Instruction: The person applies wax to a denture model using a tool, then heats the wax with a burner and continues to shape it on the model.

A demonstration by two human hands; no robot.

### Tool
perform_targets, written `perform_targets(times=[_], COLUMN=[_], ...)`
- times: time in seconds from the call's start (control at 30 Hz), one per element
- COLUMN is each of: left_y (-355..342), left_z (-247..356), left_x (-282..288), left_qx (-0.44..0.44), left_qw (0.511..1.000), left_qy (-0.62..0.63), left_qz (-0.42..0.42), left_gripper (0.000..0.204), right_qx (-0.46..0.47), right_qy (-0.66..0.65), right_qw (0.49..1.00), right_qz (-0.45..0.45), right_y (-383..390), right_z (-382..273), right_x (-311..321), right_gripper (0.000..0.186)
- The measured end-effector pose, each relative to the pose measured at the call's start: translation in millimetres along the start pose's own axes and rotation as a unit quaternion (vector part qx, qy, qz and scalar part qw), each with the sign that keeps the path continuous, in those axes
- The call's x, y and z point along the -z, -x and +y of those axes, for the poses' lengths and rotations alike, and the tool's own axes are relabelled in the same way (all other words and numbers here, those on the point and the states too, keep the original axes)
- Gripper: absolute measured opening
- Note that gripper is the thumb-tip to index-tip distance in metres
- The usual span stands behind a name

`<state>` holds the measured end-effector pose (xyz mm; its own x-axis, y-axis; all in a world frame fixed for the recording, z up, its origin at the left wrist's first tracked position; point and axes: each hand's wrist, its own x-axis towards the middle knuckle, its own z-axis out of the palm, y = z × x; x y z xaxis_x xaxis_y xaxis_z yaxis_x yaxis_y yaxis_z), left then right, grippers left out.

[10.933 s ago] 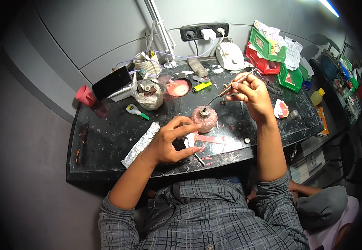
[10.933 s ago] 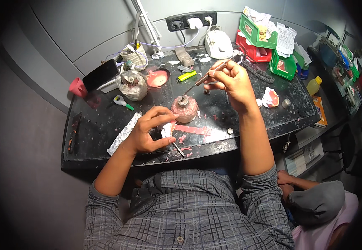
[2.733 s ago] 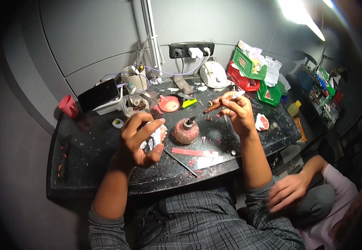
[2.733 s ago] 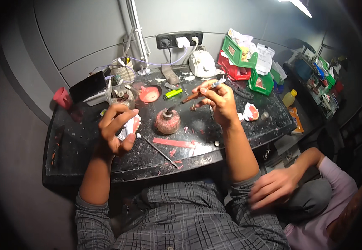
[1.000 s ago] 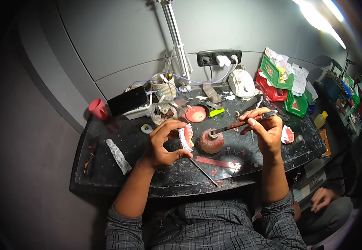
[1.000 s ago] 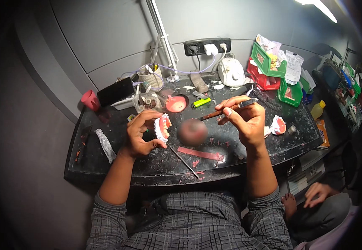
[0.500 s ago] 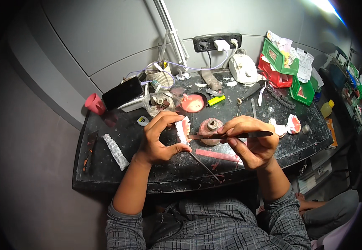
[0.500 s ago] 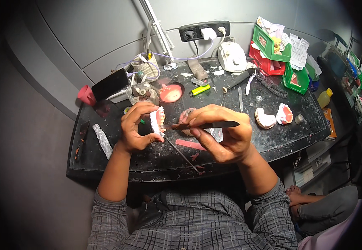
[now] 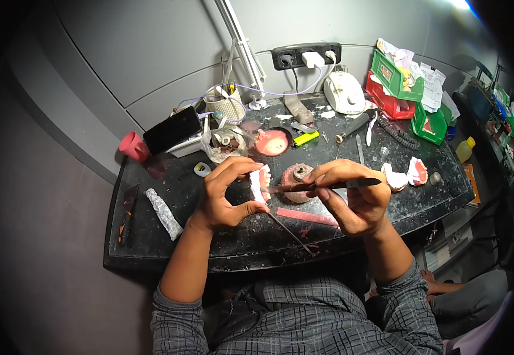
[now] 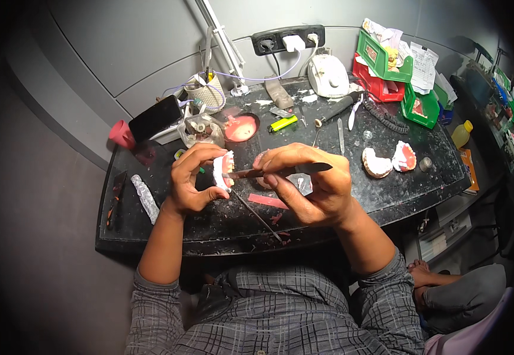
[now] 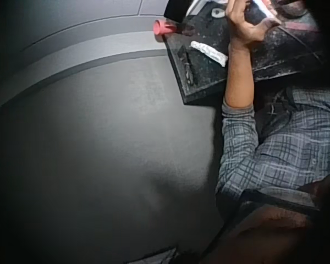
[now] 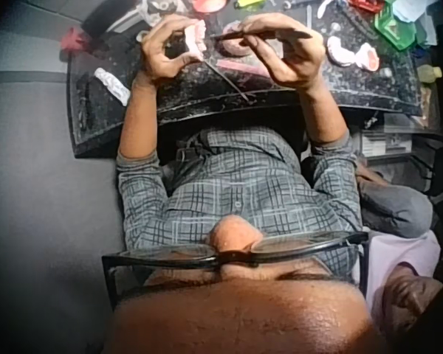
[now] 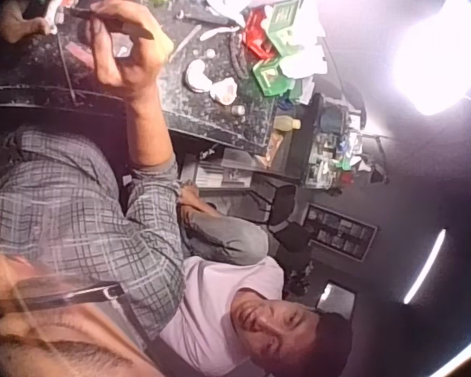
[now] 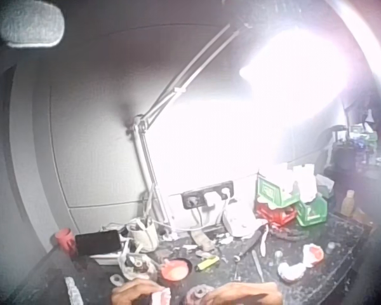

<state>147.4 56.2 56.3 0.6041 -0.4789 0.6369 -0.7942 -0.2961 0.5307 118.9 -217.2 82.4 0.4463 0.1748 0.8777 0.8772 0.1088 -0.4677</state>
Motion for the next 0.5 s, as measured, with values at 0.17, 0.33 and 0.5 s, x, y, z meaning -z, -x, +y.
perform_targets(times=[0.17, 0.33, 0.5], left_y=[-2.0, -2.6, -1.3], left_z=[4.0, 4.0, 2.0], left_x=[0.3, -3.8, -5.1], left_qx=[0.013, 0.029, 0.024], left_qw=[0.999, 0.994, 0.992], left_qy=[0.027, 0.101, 0.125], left_qz=[-0.018, -0.003, -0.007], left_gripper=[0.071, 0.065, 0.064], right_qx=[-0.013, -0.022, -0.052], right_qy=[-0.006, -0.05, -0.089], right_qw=[1.0, 0.998, 0.995], right_qz=[-0.009, 0.012, 0.016], right_y=[1.7, 4.2, 7.6], right_z=[0.0, 3.2, 6.6], right_x=[3.4, 1.8, 2.5], right_gripper=[0.016, 0.015, 0.012])
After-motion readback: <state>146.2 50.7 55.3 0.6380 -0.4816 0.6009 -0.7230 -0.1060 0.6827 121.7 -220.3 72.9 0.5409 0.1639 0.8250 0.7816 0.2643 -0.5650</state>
